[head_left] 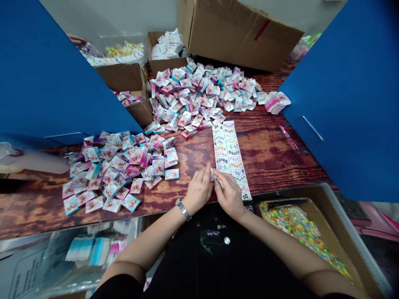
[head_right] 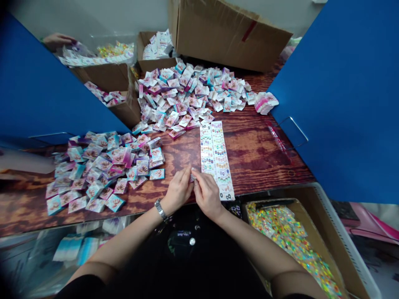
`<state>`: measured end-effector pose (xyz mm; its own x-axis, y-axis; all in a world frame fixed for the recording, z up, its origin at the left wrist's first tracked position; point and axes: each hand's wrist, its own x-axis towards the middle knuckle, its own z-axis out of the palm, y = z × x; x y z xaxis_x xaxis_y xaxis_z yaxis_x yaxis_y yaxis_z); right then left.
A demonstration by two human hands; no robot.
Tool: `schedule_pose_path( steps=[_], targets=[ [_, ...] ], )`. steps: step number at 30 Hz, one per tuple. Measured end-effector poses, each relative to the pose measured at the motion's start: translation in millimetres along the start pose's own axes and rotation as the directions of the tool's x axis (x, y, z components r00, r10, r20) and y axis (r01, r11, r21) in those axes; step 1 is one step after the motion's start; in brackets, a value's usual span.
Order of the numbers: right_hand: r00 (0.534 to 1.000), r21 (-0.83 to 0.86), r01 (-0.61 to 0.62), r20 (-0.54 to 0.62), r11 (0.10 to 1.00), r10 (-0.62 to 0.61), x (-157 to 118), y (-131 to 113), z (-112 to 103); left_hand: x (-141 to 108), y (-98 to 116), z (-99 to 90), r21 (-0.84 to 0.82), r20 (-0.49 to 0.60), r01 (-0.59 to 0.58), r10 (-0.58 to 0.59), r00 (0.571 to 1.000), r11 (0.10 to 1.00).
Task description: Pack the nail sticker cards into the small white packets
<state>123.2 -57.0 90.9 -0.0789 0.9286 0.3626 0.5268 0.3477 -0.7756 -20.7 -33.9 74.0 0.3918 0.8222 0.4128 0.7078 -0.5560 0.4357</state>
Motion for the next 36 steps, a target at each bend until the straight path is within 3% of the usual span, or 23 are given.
schedule_pose_path(
  steps=[4, 9, 16, 21, 24, 27, 31, 34, 36],
  targets=[
    [0.980, 0.183, -0.197, 0.018, 0.963, 0.197, -1.5, 6.8, 2.2, -0.3, 3.9, -1.8, 0.035, 0.013, 0.046, -0.046, 0.999, 0.998],
    [0.974, 0.145, -0.223, 0.003, 0.964, 0.225, -2.8, 5.4, 3.7, -2.1, 9.3, -1.6, 0.253, 0.106, 0.042, -0.070, 0.992, 0.967],
    [0.949, 0.293, -0.304, 0.005, 0.906, 0.317, -3.0, 3.6, 7.7, -3.3, 10.9, -2.9, 0.329, 0.135, -0.016, -0.030, 0.990, 0.944],
    [0.965, 0.177, -0.251, -0.038, 0.952, 0.261, -3.1, -3.1, 6.3, -1.3, 13.6, -6.6, 0.341, 0.106, -0.011, -0.027, 0.994, 0.940],
    [0.970, 0.189, -0.236, -0.020, 0.953, 0.244, -5.0, -6.6, 6.1, -1.9, 12.7, -7.2, 0.326, 0.093, -0.015, -0.017, 0.996, 0.945],
    [0.986, 0.127, -0.158, -0.033, 0.979, 0.164, -6.4, -9.0, 7.3, -3.4, 10.7, -4.9, 0.313, 0.089, -0.008, -0.021, 0.996, 0.950],
    [0.993, 0.134, -0.111, 0.042, 0.985, 0.106, -2.7, -6.4, 5.9, -4.0, 9.4, -5.5, 0.279, 0.096, 0.022, -0.051, 0.994, 0.960],
    [0.981, 0.201, -0.153, 0.145, 0.968, 0.125, 1.8, 0.6, -0.3, -1.4, 0.3, -20.6, 0.307, 0.148, -0.014, -0.034, 0.988, 0.952],
    [0.975, 0.189, -0.156, 0.185, 0.970, 0.121, 2.8, 6.4, -5.7, 1.3, -15.7, -40.7, 0.386, 0.127, -0.005, -0.048, 0.991, 0.923]
  ],
)
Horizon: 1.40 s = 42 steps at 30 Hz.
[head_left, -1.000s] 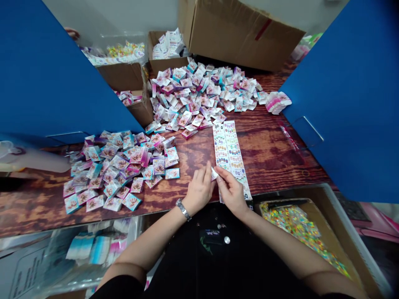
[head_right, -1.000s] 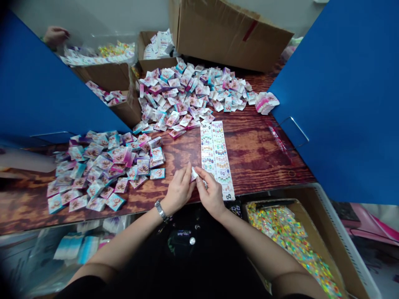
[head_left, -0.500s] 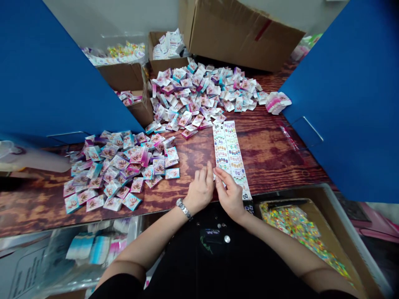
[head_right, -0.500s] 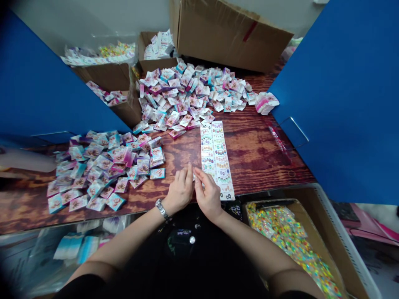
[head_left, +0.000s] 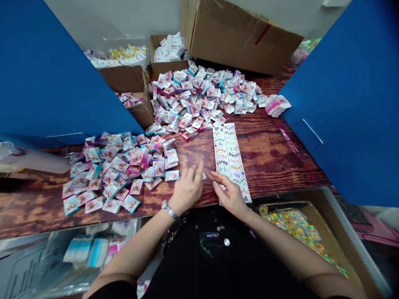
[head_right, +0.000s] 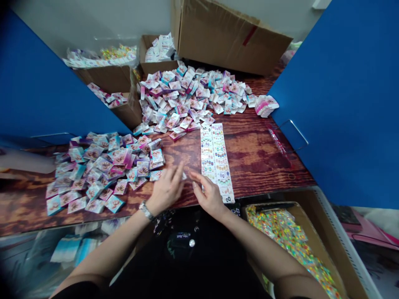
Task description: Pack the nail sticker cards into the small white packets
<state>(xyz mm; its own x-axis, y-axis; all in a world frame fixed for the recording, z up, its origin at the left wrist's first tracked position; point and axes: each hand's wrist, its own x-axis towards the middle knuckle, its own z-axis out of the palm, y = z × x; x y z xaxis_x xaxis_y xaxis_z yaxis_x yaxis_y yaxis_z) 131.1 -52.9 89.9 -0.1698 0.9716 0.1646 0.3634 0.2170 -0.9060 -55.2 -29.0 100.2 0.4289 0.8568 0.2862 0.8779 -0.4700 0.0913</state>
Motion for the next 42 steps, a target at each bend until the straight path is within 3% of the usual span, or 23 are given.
schedule_pose_path(
  steps=[2, 5, 7, 9, 12, 14, 16, 19, 22, 26, 31, 36, 38, 40, 42],
  targets=[
    [1.000, -0.030, -0.002, -0.004, 1.000, 0.002, -1.3, 5.4, -5.7, 0.6, -31.0, -15.3, 0.099, -0.071, 0.114, -0.107, 0.992, 0.989],
    [0.998, -0.046, -0.030, -0.054, 0.998, 0.027, -4.9, 14.7, -10.3, 0.7, -75.8, -38.7, 0.197, -0.235, 0.269, -0.221, 0.946, 0.943],
    [0.997, -0.057, -0.042, -0.071, 0.998, 0.038, -7.0, 20.0, -10.2, -0.7, -91.7, -50.1, 0.240, -0.329, 0.344, -0.257, 0.909, 0.908],
    [0.997, -0.087, -0.031, -0.070, 0.996, 0.025, -8.5, 23.4, -7.9, -3.5, -92.6, -53.1, 0.253, -0.369, 0.369, -0.263, 0.892, 0.894],
    [0.999, -0.144, 0.025, -0.027, 0.989, -0.029, -9.9, 24.5, -2.7, -7.7, -75.5, -36.8, 0.229, -0.283, 0.296, -0.227, 0.932, 0.928],
    [0.997, -0.177, 0.076, 0.012, 0.981, -0.075, -10.3, 23.3, 0.4, -6.9, -62.8, -15.6, 0.210, -0.150, 0.176, -0.146, 0.978, 0.962],
    [0.992, -0.201, 0.123, 0.042, 0.972, -0.117, -10.4, 21.5, 2.8, -1.2, -56.1, 6.8, 0.205, -0.012, 0.070, -0.069, 0.998, 0.976],
    [0.985, -0.225, 0.172, 0.071, 0.959, -0.160, -10.9, 19.8, 5.3, 17.1, -61.4, 32.1, 0.235, 0.102, 0.001, -0.025, 0.995, 0.972],
    [0.981, -0.245, 0.193, 0.069, 0.950, -0.182, -12.9, 21.5, 6.8, 38.4, -78.2, 42.1, 0.286, 0.150, 0.002, -0.047, 0.987, 0.958],
    [0.976, -0.272, 0.219, 0.053, 0.937, -0.213, -18.7, 29.5, 5.2, 47.8, -97.8, 37.0, 0.311, 0.200, 0.039, -0.106, 0.974, 0.950],
    [0.974, -0.296, 0.225, 0.029, 0.928, -0.226, -22.9, 40.6, -3.1, 28.3, -106.6, 24.2, 0.310, 0.193, 0.043, -0.108, 0.975, 0.950],
    [0.957, -0.314, 0.276, 0.005, 0.909, -0.289, -13.2, 51.0, -12.9, 25.8, -107.1, 11.9, 0.135, 0.278, 0.034, -0.071, 0.958, 0.990],
    [0.955, -0.327, 0.273, -0.023, 0.905, -0.296, -8.0, 55.7, -15.8, 39.5, -112.7, 5.2, 0.021, 0.267, 0.099, -0.101, 0.958, 0.995],
    [0.956, -0.342, 0.252, -0.056, 0.905, -0.287, -4.3, 60.7, -17.6, 61.1, -125.5, -0.1, -0.041, 0.226, 0.229, -0.214, 0.950, 0.973],
    [0.955, -0.353, 0.244, -0.071, 0.903, -0.286, -2.5, 65.8, -18.7, 87.0, -145.8, -1.2, -0.033, 0.192, 0.370, -0.357, 0.914, 0.928]
  ],
)
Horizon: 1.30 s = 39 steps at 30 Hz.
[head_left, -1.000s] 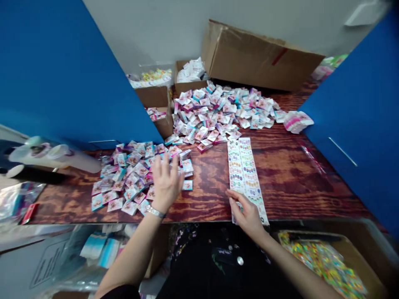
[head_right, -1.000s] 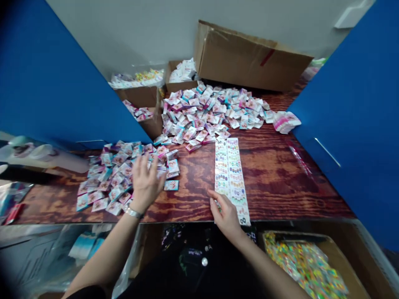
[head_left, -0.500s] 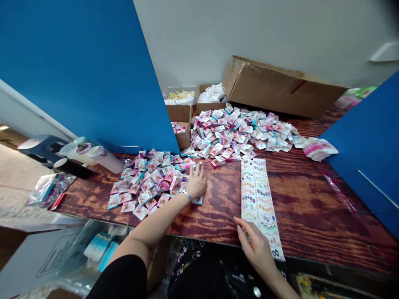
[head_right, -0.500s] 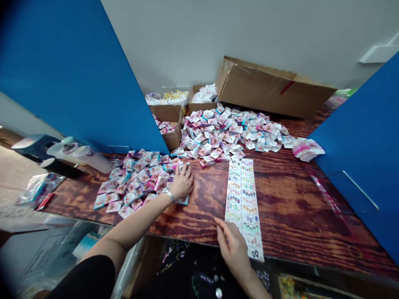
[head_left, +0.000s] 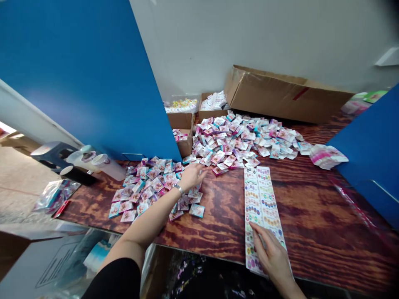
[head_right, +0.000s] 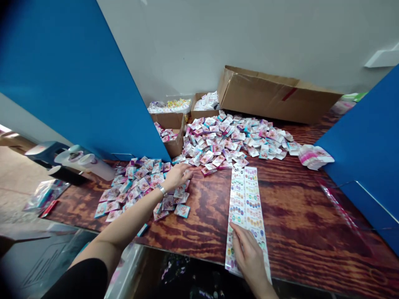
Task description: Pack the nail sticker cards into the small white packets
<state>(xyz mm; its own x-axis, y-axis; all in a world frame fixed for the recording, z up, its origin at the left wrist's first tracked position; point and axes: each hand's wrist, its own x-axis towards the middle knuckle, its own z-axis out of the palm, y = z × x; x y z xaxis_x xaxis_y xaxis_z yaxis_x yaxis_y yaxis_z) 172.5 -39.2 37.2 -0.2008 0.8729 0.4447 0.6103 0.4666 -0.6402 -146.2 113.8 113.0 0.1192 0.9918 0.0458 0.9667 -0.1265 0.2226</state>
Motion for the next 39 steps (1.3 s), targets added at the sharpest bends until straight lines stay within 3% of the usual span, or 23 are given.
schedule_pose_path(
  steps=[3, 6, 9, 12, 18, 26, 32, 39],
  targets=[
    [1.000, -0.009, 0.014, 0.001, 1.000, -0.014, -1.1, 6.2, 1.5, 47.7, -21.3, -2.0, 0.031, 0.001, 0.159, -0.159, 0.987, 0.987],
    [1.000, -0.019, 0.025, 0.002, 1.000, -0.025, -1.0, 8.9, 1.9, 82.1, -41.1, 3.6, 0.061, 0.071, 0.274, -0.278, 0.958, 0.960],
    [1.000, -0.015, 0.016, 0.000, 1.000, -0.016, 0.3, 9.2, 1.8, 98.2, -49.0, 10.2, 0.082, 0.140, 0.310, -0.319, 0.937, 0.947],
    [1.000, 0.000, 0.009, 0.005, 1.000, -0.009, 0.7, 9.6, 2.4, 101.2, -42.0, 17.2, 0.094, 0.178, 0.267, -0.280, 0.943, 0.959],
    [0.999, 0.007, -0.014, 0.035, 1.000, 0.013, -1.3, 12.0, 4.8, 91.9, -3.7, 33.6, 0.068, 0.227, -0.012, -0.004, 0.974, 0.998],
    [0.999, -0.017, -0.008, 0.047, 1.000, 0.009, -2.3, 14.4, 6.5, 49.2, 30.4, 35.8, 0.104, 0.171, -0.330, 0.309, 0.935, 0.938],
    [0.998, -0.030, 0.034, 0.050, 0.999, -0.032, -3.2, 18.7, 9.7, 15.1, 32.1, 53.0, 0.214, 0.235, -0.455, 0.407, 0.883, 0.864],
    [0.997, -0.043, 0.020, 0.080, 0.999, -0.016, -5.2, 20.5, 9.6, -5.2, 16.8, 41.9, 0.243, 0.308, -0.526, 0.449, 0.839, 0.815]
  ],
)
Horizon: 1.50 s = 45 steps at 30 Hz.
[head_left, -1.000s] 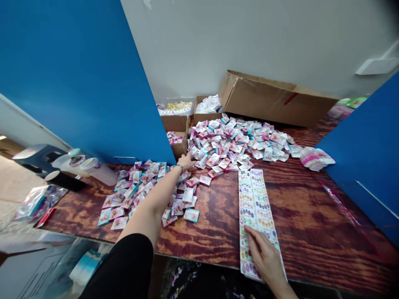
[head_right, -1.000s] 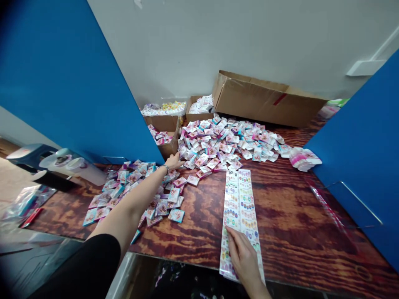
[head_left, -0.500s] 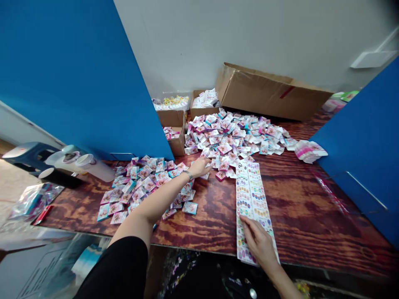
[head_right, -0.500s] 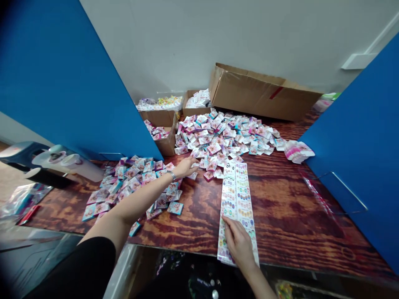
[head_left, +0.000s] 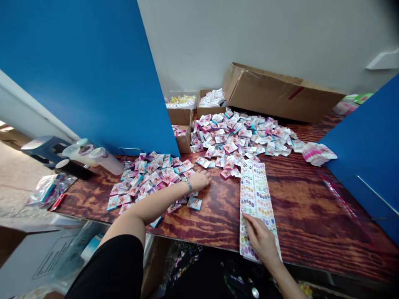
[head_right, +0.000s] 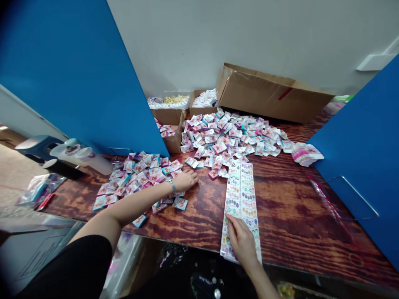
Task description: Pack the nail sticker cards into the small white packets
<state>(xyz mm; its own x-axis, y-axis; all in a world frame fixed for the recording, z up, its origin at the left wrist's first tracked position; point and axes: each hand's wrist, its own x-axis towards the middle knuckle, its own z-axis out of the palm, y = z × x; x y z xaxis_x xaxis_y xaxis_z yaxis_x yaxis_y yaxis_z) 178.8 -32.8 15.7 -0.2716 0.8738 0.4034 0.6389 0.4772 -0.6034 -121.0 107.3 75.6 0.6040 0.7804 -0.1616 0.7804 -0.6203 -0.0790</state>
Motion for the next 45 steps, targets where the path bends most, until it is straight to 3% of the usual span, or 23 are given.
schedule_pose_path(
  steps=[8, 15, 27, 31, 36, 42, 44, 45],
  targets=[
    [1.000, -0.041, 0.020, -0.001, 0.999, -0.020, -0.8, 2.1, 1.3, -7.6, -5.1, 5.2, 0.030, 0.015, 0.202, -0.203, 0.979, 0.979],
    [0.999, -0.064, 0.045, -0.002, 0.997, -0.045, -3.9, 6.6, 1.2, -21.3, -5.1, -6.1, 0.084, -0.032, 0.181, -0.179, 0.983, 0.980],
    [0.998, -0.098, 0.067, -0.010, 0.993, -0.068, -2.5, 4.8, 0.3, -83.3, -61.1, -14.8, 0.171, -0.113, 0.339, -0.324, 0.939, 0.925],
    [0.999, -0.101, 0.047, 0.002, 0.994, -0.047, -3.7, 7.3, 0.8, -99.1, -74.4, -19.5, 0.141, -0.138, 0.457, -0.439, 0.888, 0.878],
    [1.000, -0.103, 0.025, 0.018, 0.994, -0.023, -5.8, 9.7, 1.5, -116.3, -94.4, -25.9, 0.067, -0.164, 0.601, -0.585, 0.794, 0.796],
    [0.999, -0.111, 0.004, 0.044, 0.994, 0.001, -5.9, 15.4, -2.4, -134.9, -112.9, -33.4, -0.116, -0.262, 0.660, -0.664, 0.700, 0.742],
    [0.997, -0.088, 0.017, 0.073, 0.996, -0.011, -5.5, 19.2, -2.5, -148.2, -121.0, -33.4, -0.202, -0.324, 0.685, -0.708, 0.628, 0.700],
    [0.997, -0.072, 0.015, 0.076, 0.997, -0.010, -5.7, 21.3, -1.3, -156.9, -126.2, -32.1, -0.249, -0.357, 0.708, -0.742, 0.567, 0.661]
  ],
)
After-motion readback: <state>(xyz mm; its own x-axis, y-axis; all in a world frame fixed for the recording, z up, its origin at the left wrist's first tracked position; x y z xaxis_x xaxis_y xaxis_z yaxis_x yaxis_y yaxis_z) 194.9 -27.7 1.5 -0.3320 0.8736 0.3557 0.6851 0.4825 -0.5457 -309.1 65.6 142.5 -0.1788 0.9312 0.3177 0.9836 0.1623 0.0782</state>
